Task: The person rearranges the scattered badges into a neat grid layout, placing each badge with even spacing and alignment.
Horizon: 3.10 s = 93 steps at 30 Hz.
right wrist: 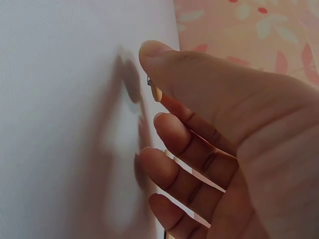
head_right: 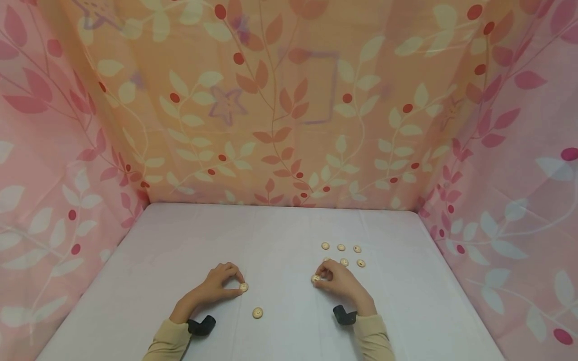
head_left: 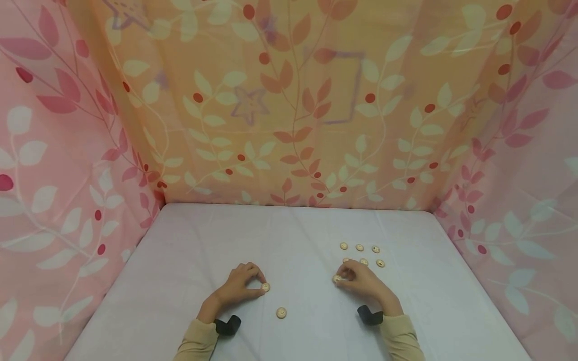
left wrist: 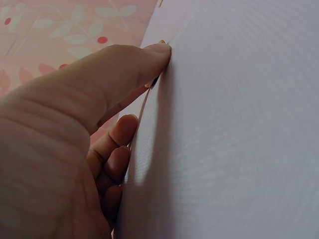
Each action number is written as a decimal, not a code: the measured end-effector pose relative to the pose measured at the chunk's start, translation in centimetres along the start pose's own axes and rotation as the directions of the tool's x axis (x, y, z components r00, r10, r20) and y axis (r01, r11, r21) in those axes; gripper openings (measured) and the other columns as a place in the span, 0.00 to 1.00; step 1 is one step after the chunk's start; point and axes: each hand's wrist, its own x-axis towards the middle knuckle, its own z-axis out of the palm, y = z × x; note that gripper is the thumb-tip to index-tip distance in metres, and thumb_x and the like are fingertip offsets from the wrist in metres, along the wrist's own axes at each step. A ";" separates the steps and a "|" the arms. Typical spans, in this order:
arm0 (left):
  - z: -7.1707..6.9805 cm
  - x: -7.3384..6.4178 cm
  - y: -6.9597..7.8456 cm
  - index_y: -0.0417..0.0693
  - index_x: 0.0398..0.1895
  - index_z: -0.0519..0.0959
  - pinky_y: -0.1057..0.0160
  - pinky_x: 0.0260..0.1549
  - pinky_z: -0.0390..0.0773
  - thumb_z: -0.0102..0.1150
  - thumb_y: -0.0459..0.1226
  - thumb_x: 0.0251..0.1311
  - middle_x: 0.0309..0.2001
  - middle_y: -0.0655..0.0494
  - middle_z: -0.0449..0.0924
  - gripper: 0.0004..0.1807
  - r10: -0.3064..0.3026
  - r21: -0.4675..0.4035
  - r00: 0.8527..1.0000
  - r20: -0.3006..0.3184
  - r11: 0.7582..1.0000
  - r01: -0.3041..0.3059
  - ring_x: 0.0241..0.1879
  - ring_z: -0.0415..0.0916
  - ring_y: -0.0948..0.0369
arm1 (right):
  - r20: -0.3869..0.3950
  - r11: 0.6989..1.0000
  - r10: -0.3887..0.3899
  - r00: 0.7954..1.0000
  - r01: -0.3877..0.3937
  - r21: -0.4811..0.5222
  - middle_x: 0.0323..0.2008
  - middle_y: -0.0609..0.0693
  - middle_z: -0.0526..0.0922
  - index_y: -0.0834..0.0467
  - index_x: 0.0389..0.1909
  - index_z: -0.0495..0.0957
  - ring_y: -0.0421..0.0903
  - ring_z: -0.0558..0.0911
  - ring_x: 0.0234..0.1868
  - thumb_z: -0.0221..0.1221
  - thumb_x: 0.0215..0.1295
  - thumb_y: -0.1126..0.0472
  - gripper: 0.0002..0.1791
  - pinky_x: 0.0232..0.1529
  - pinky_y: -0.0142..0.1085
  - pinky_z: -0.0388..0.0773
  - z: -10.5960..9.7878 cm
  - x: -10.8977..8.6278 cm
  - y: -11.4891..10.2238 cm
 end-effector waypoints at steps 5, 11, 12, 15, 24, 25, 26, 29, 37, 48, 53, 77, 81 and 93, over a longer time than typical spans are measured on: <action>0.0 0.0 0.1 0.65 0.34 0.76 0.54 0.44 0.58 0.65 0.50 0.50 0.42 0.71 0.70 0.10 -0.001 -0.001 1.000 -0.008 1.000 0.001 0.45 0.63 0.62 | 0.003 1.000 0.012 1.000 -0.012 0.006 0.29 0.41 0.76 0.50 0.31 0.77 0.38 0.73 0.31 0.68 0.49 0.52 0.12 0.35 0.32 0.70 -0.4 -0.1 0.4; 0.1 0.0 0.2 0.65 0.33 0.76 0.54 0.43 0.58 0.66 0.49 0.50 0.41 0.71 0.71 0.10 0.007 0.005 1.000 -0.021 1.000 -0.006 0.44 0.63 0.63 | 0.013 0.999 0.051 0.999 -0.051 -0.012 0.28 0.41 0.75 0.48 0.30 0.77 0.39 0.72 0.31 0.69 0.47 0.50 0.13 0.33 0.30 0.69 -1.0 -0.4 0.9; 0.1 0.0 0.2 0.65 0.34 0.76 0.55 0.42 0.58 0.66 0.49 0.50 0.40 0.71 0.71 0.10 0.007 0.007 1.000 -0.021 1.000 -0.007 0.43 0.63 0.63 | 0.015 0.999 0.048 0.999 -0.048 -0.009 0.29 0.42 0.75 0.49 0.30 0.77 0.39 0.72 0.31 0.69 0.47 0.50 0.13 0.34 0.30 0.69 -1.1 -0.5 1.0; 0.1 0.0 0.2 0.65 0.34 0.76 0.55 0.42 0.58 0.66 0.49 0.50 0.41 0.71 0.70 0.10 0.010 0.010 1.000 -0.023 1.000 -0.009 0.43 0.63 0.64 | 0.025 0.999 0.047 0.999 -0.047 -0.012 0.29 0.42 0.74 0.49 0.31 0.77 0.39 0.71 0.32 0.69 0.48 0.51 0.13 0.34 0.30 0.68 -1.4 -0.7 1.1; 0.1 0.0 0.2 0.64 0.34 0.76 0.55 0.42 0.58 0.66 0.48 0.49 0.40 0.71 0.71 0.10 0.010 0.004 1.000 -0.026 1.000 -0.010 0.42 0.63 0.64 | 0.040 0.995 0.097 0.994 -0.096 -0.016 0.29 0.44 0.73 0.51 0.31 0.77 0.39 0.70 0.29 0.69 0.49 0.52 0.12 0.31 0.30 0.68 -2.0 -1.0 1.4; 0.1 0.0 0.2 0.64 0.34 0.76 0.55 0.42 0.58 0.66 0.48 0.49 0.40 0.71 0.71 0.10 0.007 0.003 1.000 -0.025 1.000 -0.007 0.43 0.63 0.64 | 0.038 0.995 0.102 0.994 -0.101 -0.020 0.28 0.44 0.72 0.50 0.31 0.77 0.40 0.70 0.29 0.69 0.49 0.52 0.12 0.31 0.30 0.67 -2.0 -1.0 1.4; 0.1 0.0 0.2 0.64 0.34 0.76 0.55 0.42 0.58 0.66 0.48 0.49 0.40 0.71 0.71 0.10 0.005 0.002 1.000 -0.024 1.000 -0.005 0.43 0.63 0.64 | 0.037 0.994 0.105 0.994 -0.104 -0.024 0.28 0.44 0.72 0.50 0.31 0.77 0.40 0.69 0.29 0.69 0.49 0.52 0.12 0.30 0.30 0.67 -2.0 -1.0 1.5; 0.1 0.0 0.2 0.65 0.34 0.76 0.55 0.42 0.58 0.66 0.49 0.49 0.40 0.72 0.71 0.10 0.000 0.003 1.000 -0.022 1.000 0.000 0.43 0.63 0.64 | 0.031 0.993 0.112 0.993 -0.111 -0.032 0.27 0.44 0.72 0.51 0.31 0.77 0.40 0.69 0.28 0.69 0.49 0.52 0.12 0.30 0.31 0.67 -2.0 -1.0 1.6; 0.1 0.0 0.2 0.66 0.33 0.76 0.54 0.43 0.58 0.66 0.49 0.49 0.41 0.72 0.70 0.10 0.002 -0.004 1.000 -0.020 1.000 -0.002 0.44 0.63 0.64 | 0.011 0.991 0.129 0.992 -0.129 -0.042 0.26 0.43 0.71 0.50 0.32 0.77 0.39 0.69 0.28 0.69 0.49 0.55 0.11 0.29 0.30 0.67 -2.0 -1.0 2.0; 0.2 0.0 0.0 0.66 0.33 0.76 0.56 0.42 0.58 0.67 0.49 0.49 0.40 0.72 0.70 0.10 0.019 0.018 0.999 -0.035 1.000 -0.018 0.41 0.63 0.65 | 0.028 0.996 0.090 0.996 -0.089 -0.024 0.27 0.44 0.71 0.51 0.33 0.76 0.38 0.69 0.28 0.68 0.51 0.55 0.11 0.29 0.30 0.67 -2.2 -1.0 2.3; 0.3 0.1 -0.1 0.66 0.33 0.76 0.55 0.42 0.58 0.66 0.49 0.49 0.40 0.71 0.71 0.10 0.028 0.025 0.999 -0.042 0.999 -0.027 0.41 0.63 0.64 | 0.023 0.995 0.095 0.995 -0.095 -0.015 0.27 0.44 0.72 0.52 0.34 0.77 0.38 0.69 0.28 0.68 0.51 0.56 0.12 0.29 0.30 0.68 -2.2 -1.0 2.2; -0.2 0.0 0.3 0.64 0.33 0.76 0.54 0.41 0.58 0.65 0.49 0.51 0.42 0.68 0.71 0.09 0.024 0.022 1.000 -0.009 0.999 -0.024 0.44 0.64 0.61 | -0.047 0.999 0.046 0.998 -0.047 -0.017 0.29 0.41 0.74 0.50 0.36 0.78 0.38 0.71 0.31 0.68 0.51 0.52 0.13 0.33 0.31 0.68 -1.9 -0.8 0.9; -0.2 0.0 0.4 0.64 0.33 0.76 0.53 0.41 0.58 0.65 0.49 0.51 0.41 0.68 0.71 0.09 0.021 0.017 1.000 -0.009 1.000 -0.021 0.44 0.64 0.61 | -0.037 1.000 -0.003 0.999 0.002 -0.014 0.28 0.41 0.74 0.50 0.36 0.78 0.38 0.71 0.30 0.67 0.51 0.54 0.12 0.33 0.30 0.69 -1.6 -0.5 0.6; 0.0 0.0 0.2 0.65 0.34 0.76 0.54 0.41 0.58 0.65 0.49 0.50 0.41 0.69 0.72 0.09 0.039 0.019 0.999 -0.026 0.999 -0.039 0.43 0.64 0.62 | 0.010 0.998 -0.052 0.999 0.051 0.027 0.28 0.43 0.74 0.51 0.36 0.77 0.36 0.70 0.27 0.67 0.52 0.55 0.12 0.30 0.29 0.69 -0.4 -0.2 -1.0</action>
